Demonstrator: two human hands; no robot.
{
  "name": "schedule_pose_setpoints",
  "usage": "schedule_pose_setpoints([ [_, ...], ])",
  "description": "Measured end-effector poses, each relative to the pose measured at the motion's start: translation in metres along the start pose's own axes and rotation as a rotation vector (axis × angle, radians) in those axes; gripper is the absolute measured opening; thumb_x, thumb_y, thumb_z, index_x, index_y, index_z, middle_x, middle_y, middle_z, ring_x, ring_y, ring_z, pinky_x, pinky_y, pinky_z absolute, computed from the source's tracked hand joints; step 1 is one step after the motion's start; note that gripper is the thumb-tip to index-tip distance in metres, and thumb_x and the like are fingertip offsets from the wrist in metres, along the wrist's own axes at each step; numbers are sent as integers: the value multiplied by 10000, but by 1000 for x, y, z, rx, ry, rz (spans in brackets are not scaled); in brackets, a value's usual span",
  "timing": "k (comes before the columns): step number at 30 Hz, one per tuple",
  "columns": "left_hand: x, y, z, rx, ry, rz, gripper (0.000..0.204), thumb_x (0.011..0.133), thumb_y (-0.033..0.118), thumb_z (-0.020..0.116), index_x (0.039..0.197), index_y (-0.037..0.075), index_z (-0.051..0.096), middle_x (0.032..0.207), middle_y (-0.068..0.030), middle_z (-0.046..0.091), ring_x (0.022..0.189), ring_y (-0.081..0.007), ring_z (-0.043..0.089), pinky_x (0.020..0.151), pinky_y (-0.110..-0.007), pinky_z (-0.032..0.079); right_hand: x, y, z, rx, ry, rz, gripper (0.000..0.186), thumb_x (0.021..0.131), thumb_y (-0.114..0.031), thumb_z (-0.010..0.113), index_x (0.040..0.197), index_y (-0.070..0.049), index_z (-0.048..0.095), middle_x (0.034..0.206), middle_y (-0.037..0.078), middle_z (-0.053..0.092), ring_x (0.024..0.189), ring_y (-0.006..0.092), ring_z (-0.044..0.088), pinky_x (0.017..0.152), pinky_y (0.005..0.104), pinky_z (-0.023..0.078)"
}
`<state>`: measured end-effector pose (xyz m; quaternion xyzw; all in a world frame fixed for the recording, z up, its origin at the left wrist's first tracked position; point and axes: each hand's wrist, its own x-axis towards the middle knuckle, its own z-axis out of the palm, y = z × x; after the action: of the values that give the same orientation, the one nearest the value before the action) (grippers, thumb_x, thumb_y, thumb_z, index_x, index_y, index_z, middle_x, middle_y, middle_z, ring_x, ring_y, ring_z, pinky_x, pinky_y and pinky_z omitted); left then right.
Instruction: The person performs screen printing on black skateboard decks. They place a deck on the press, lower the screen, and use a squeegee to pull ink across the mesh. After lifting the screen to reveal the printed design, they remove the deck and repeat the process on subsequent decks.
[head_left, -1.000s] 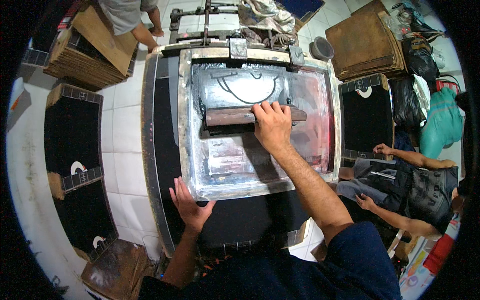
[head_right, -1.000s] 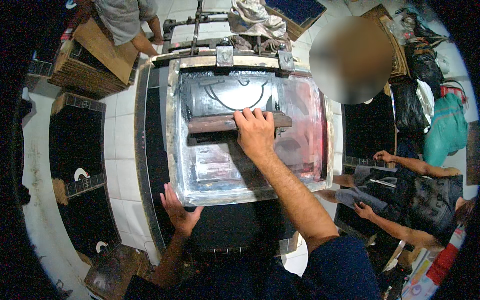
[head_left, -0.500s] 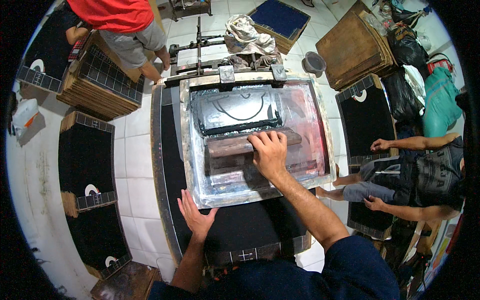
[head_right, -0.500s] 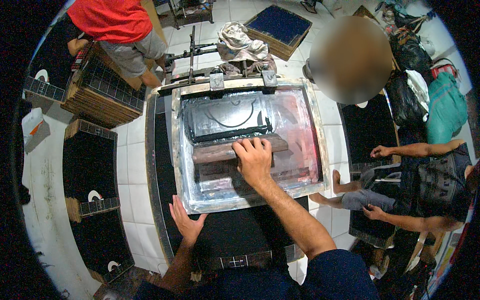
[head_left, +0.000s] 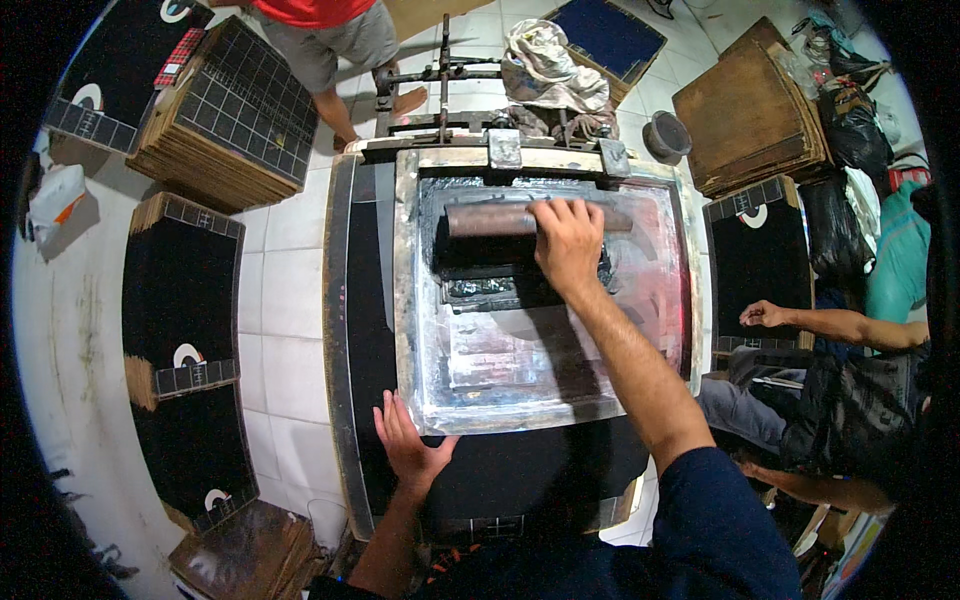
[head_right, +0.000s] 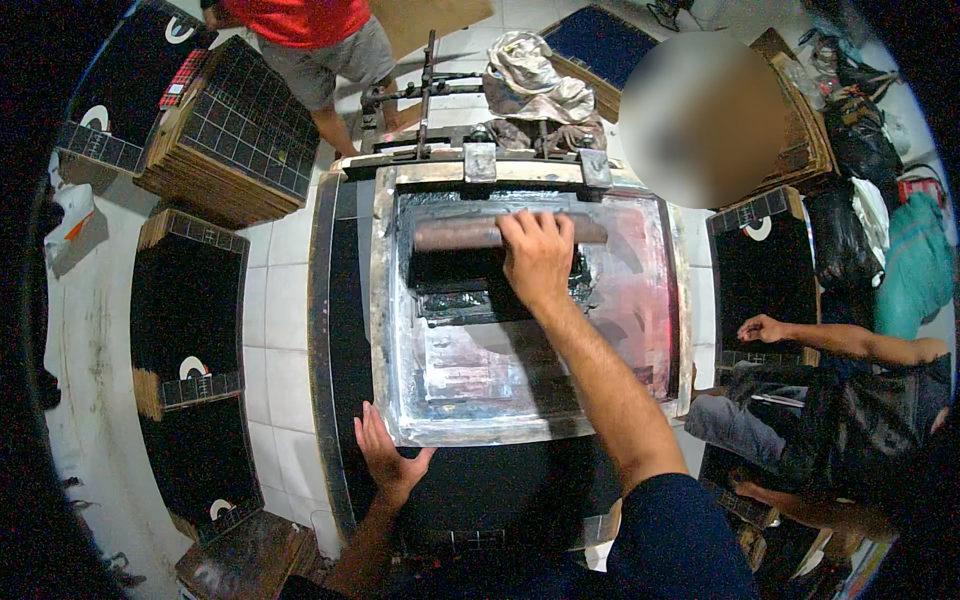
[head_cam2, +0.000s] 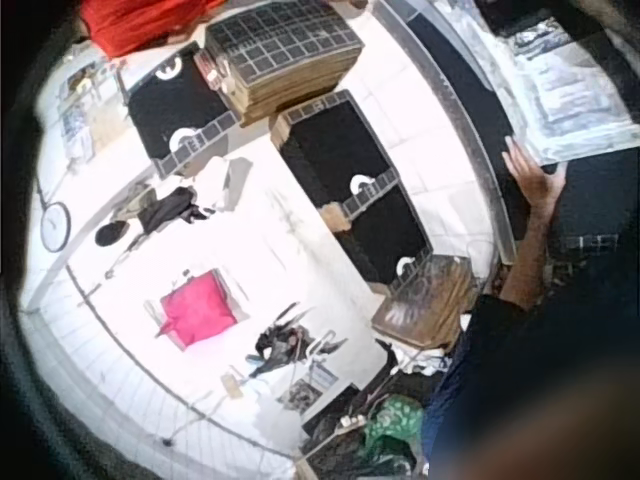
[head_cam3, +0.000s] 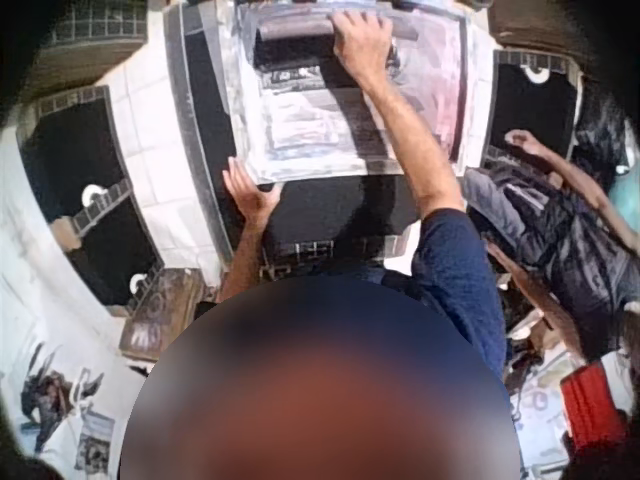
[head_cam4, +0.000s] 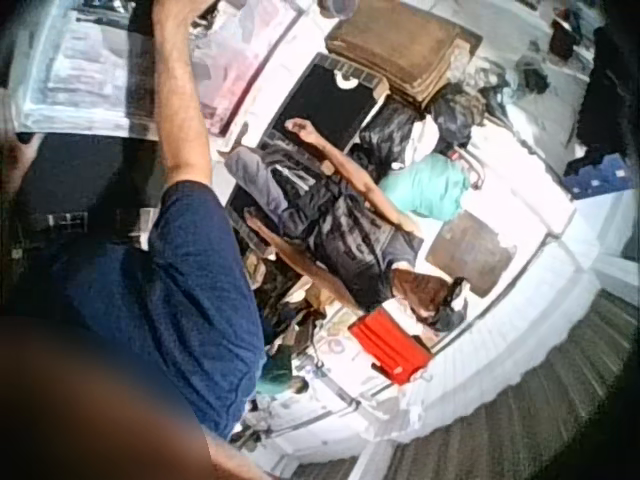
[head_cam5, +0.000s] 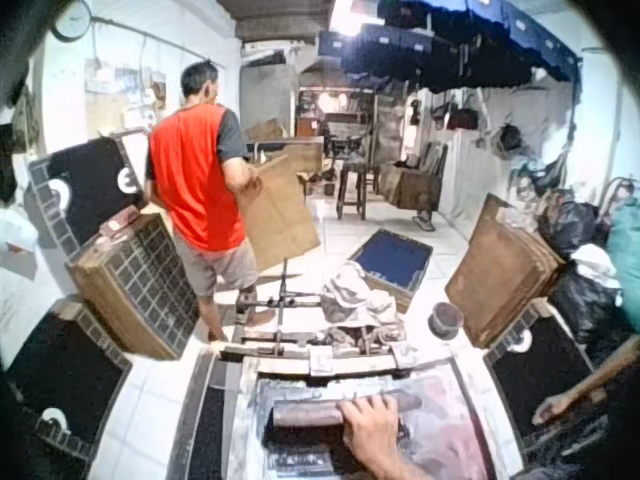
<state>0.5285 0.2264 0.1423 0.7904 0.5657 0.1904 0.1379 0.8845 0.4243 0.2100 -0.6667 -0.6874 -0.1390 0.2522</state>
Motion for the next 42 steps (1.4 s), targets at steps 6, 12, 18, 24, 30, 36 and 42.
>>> schedule_pose_setpoints([
  [6, -2, -3, 2, -7, 4, 1, 1311, 661, 512, 939, 1606, -43, 219, 1613, -301, 336, 1525, -458, 325, 1245, -633, 226, 59, 20, 36, -134, -204, 9, 335, 751, -80, 760, 1061, -155, 660, 1030, 44, 675, 1012, 281, 636, 863, 462, 453],
  [12, -1, 0, -1, -22, -31, -33, 1281, 651, 443, 943, 1609, -17, 228, 1591, -321, 345, 1516, -473, 330, 1232, -656, 236, 47, 16, 16, -131, -326, 19, 354, 809, -214, 815, 1111, -156, 639, 1034, 40, 664, 1028, 302, 631, 831, 481, 441],
  [18, 2, -1, -1, -24, -31, -20, 1309, 642, 455, 953, 1602, -56, 224, 1602, -326, 327, 1519, -477, 316, 1244, -649, 214, -34, -22, -38, -111, -402, 72, 375, 697, -68, 777, 1037, -172, 657, 1000, 31, 629, 1001, 280, 603, 837, 467, 432],
  [24, -1, 0, 1, -30, -1, -25, 1291, 684, 459, 947, 1607, -46, 199, 1583, -314, 359, 1531, -434, 321, 1263, -636, 187, -53, -28, -44, -68, -332, 39, 359, 717, -59, 769, 1047, -145, 657, 966, 41, 629, 968, 278, 599, 859, 453, 429],
  [30, 3, 4, -5, -203, 42, -87, 1269, 716, 402, 946, 1624, -52, 184, 1608, -313, 367, 1547, -413, 311, 1278, -626, 118, -77, -42, -71, 56, -156, 120, 514, 633, -24, 805, 1114, -163, 694, 1073, 30, 654, 1066, 282, 582, 979, 480, 408],
  [36, -1, 6, -9, -360, 2, -173, 1149, 736, 230, 946, 1626, -16, 262, 1595, -287, 422, 1504, -394, 405, 1286, -606, 85, -143, -59, -111, 67, -48, 174, 776, 498, -95, 906, 1242, -206, 715, 1270, -17, 674, 1190, 240, 574, 1055, 536, 346],
  [42, -13, 5, -7, -610, 100, -184, 1106, 694, 53, 950, 1611, -1, 334, 1558, -271, 473, 1396, -390, 528, 1172, -489, 383, -185, -69, -130, 22, 27, 188, 748, 500, -124, 879, 1230, -215, 741, 1251, -26, 686, 1195, 237, 571, 1071, 538, 337],
])
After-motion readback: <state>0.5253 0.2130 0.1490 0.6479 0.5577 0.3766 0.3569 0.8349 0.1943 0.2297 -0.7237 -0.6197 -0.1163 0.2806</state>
